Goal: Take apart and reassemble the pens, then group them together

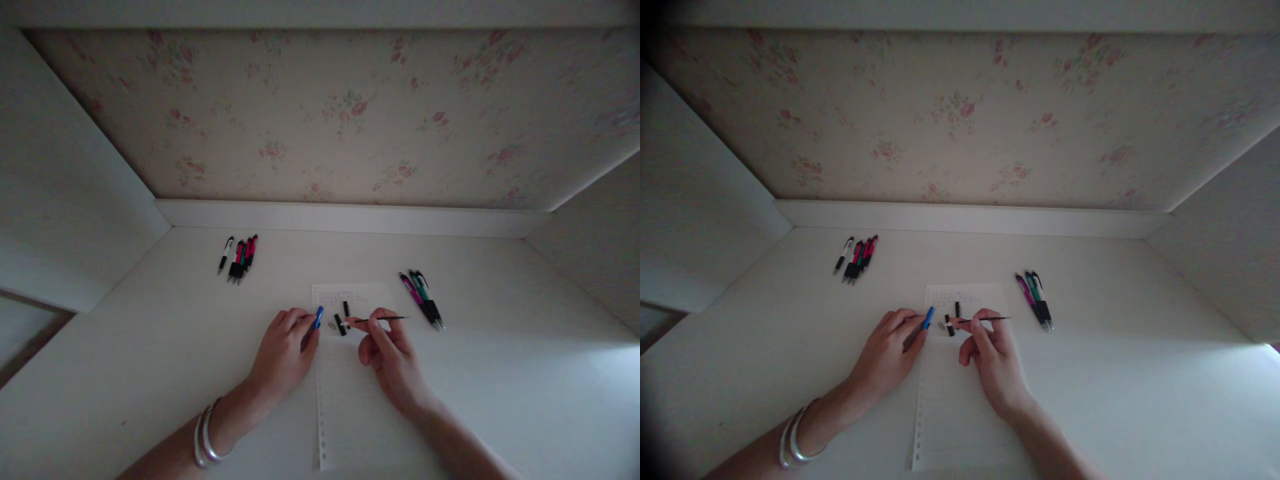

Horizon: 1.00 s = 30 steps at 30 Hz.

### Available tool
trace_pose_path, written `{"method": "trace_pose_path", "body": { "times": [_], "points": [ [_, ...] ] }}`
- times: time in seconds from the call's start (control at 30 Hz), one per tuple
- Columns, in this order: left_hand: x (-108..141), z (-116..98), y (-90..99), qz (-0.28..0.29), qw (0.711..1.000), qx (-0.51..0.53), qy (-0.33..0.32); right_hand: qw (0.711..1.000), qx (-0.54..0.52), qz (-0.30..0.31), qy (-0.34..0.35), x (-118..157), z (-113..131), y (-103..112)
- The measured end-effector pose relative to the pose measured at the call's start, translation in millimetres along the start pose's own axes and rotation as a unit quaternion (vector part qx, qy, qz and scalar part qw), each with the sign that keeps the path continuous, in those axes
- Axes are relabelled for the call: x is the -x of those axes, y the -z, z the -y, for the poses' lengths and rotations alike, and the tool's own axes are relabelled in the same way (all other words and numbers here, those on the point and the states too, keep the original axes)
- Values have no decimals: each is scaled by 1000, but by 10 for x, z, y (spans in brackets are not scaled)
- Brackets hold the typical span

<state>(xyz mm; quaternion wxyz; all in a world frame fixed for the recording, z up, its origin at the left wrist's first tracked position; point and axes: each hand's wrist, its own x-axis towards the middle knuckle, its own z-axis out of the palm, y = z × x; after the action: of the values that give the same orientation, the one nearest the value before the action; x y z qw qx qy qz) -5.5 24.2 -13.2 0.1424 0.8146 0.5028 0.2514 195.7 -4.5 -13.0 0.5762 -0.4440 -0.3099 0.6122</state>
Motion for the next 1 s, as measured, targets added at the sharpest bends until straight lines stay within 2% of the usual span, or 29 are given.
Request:
{"method": "trace_pose_path", "body": {
  "times": [0.17, 0.43, 0.73, 1.0],
  "points": [
    [16, 23, -18, -34, 999, 27, 27, 1000, 20, -9, 2, -10, -14, 11],
    [69, 71, -65, -80, 991, 104, 25, 999, 32, -7, 13, -29, -13, 4],
    [76, 1, -27, -45, 979, 197, 25, 998, 52, -2, 17, -18, -25, 5],
    [69, -23, -4, -33, 974, 223, 18, 998, 54, 11, 21, -18, -34, 10]
  ]
}}
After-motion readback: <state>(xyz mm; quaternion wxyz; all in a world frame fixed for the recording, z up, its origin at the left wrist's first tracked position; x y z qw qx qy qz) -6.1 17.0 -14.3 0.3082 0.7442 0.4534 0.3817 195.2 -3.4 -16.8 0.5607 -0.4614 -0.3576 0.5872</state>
